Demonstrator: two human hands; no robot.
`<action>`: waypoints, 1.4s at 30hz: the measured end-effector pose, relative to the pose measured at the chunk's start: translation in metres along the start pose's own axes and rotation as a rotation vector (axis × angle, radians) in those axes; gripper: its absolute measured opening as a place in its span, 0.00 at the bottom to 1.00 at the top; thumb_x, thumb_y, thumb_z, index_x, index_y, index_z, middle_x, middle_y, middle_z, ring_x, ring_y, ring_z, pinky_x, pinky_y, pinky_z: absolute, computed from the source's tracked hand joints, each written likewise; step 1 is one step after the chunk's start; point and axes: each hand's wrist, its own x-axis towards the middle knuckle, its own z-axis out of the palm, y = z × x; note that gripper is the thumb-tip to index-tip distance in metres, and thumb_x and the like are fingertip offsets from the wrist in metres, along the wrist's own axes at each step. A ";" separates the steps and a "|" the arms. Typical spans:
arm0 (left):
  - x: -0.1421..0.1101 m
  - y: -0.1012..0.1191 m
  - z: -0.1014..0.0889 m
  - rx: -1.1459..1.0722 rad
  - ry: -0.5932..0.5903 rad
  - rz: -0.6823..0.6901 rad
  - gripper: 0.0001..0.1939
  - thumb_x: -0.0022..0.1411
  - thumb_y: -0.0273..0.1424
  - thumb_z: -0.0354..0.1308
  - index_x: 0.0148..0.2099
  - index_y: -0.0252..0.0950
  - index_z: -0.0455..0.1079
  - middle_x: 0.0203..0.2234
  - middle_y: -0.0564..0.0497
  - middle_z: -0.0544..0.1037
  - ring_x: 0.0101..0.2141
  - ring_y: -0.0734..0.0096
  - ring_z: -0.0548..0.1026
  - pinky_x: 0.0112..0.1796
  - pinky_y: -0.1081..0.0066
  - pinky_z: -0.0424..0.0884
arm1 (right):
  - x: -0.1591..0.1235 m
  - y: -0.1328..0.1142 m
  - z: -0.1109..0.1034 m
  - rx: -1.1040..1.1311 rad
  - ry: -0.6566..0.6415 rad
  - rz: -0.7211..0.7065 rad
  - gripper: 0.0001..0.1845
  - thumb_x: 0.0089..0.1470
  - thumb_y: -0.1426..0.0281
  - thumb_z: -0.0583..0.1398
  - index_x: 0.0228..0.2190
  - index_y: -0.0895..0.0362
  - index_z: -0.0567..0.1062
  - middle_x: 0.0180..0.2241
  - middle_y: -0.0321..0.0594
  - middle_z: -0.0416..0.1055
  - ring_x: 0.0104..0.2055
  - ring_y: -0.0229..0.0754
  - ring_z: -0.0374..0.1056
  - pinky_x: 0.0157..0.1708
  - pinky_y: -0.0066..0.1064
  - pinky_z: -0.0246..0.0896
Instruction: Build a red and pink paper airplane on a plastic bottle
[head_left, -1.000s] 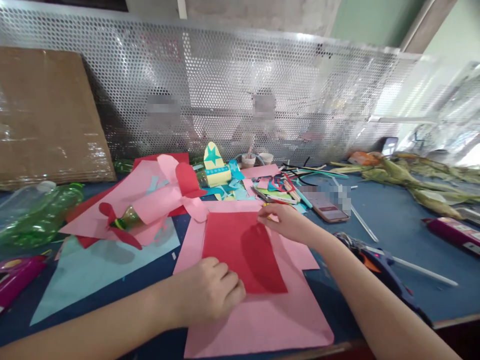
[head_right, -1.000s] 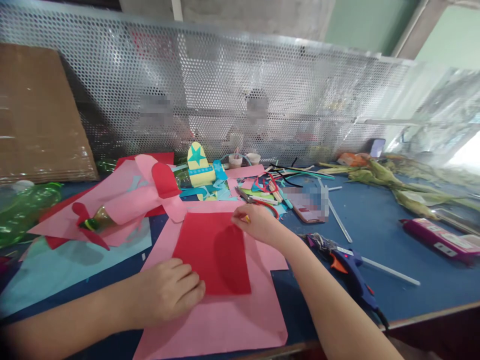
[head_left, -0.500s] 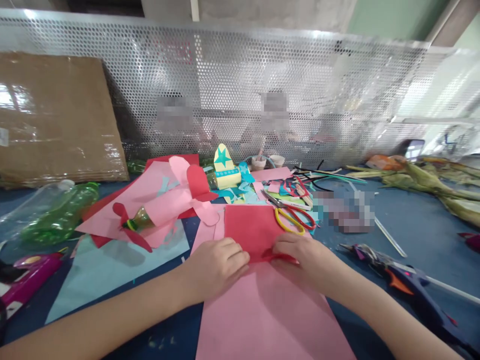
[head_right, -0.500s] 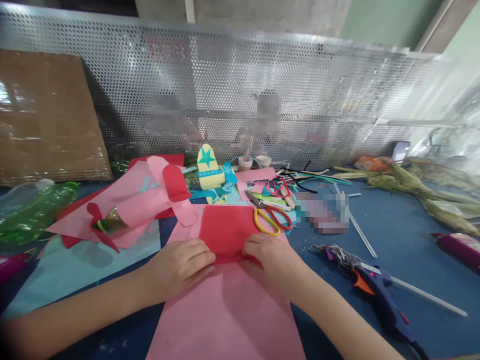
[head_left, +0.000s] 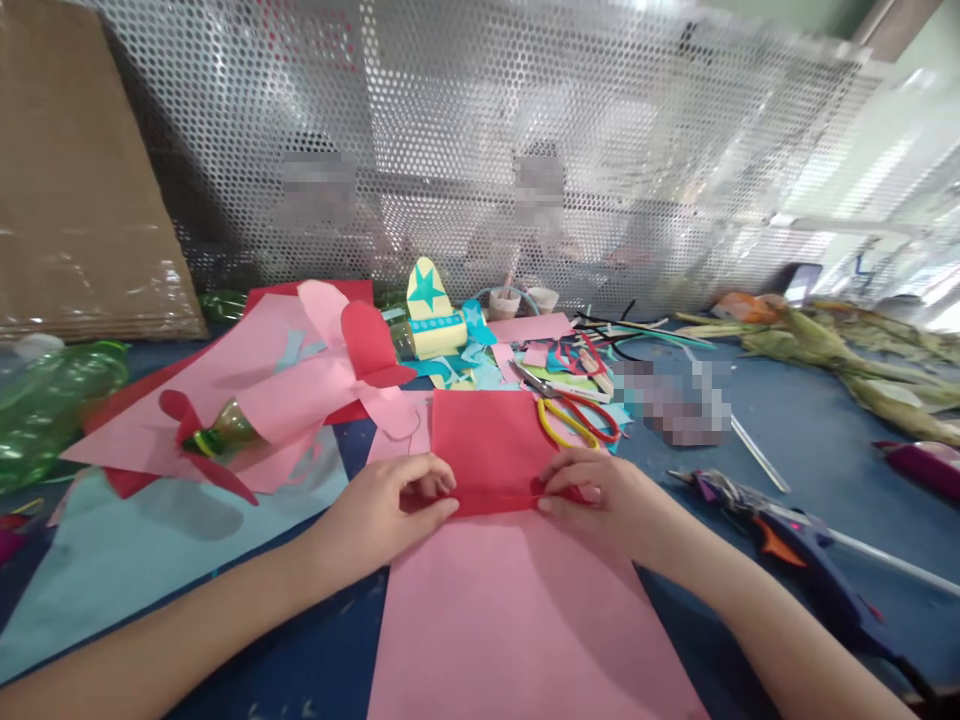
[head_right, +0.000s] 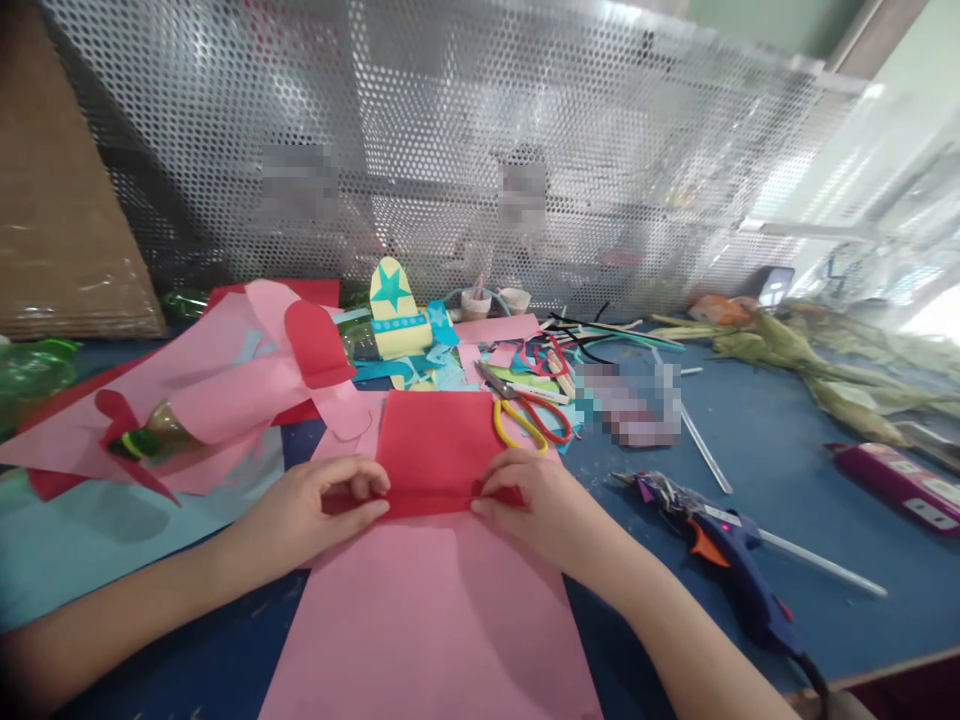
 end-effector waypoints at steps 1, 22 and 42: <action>0.000 0.001 0.000 0.003 0.000 -0.014 0.06 0.55 0.35 0.57 0.34 0.39 0.71 0.23 0.57 0.73 0.26 0.74 0.73 0.32 0.75 0.70 | 0.000 0.001 0.001 -0.017 0.007 0.029 0.12 0.53 0.63 0.59 0.27 0.56 0.79 0.33 0.42 0.76 0.35 0.41 0.70 0.40 0.31 0.63; -0.006 0.006 0.005 0.142 0.035 0.093 0.05 0.55 0.25 0.57 0.35 0.37 0.67 0.18 0.61 0.62 0.23 0.75 0.68 0.28 0.75 0.67 | 0.000 -0.002 0.004 -0.159 0.005 0.292 0.09 0.50 0.63 0.57 0.26 0.55 0.73 0.26 0.38 0.73 0.29 0.42 0.66 0.29 0.30 0.56; -0.013 -0.009 0.016 0.223 0.098 0.520 0.17 0.70 0.32 0.42 0.50 0.44 0.72 0.41 0.47 0.72 0.39 0.70 0.72 0.37 0.70 0.71 | 0.000 0.001 0.006 -0.148 0.017 0.284 0.07 0.50 0.64 0.58 0.28 0.55 0.72 0.30 0.39 0.74 0.33 0.43 0.69 0.33 0.31 0.59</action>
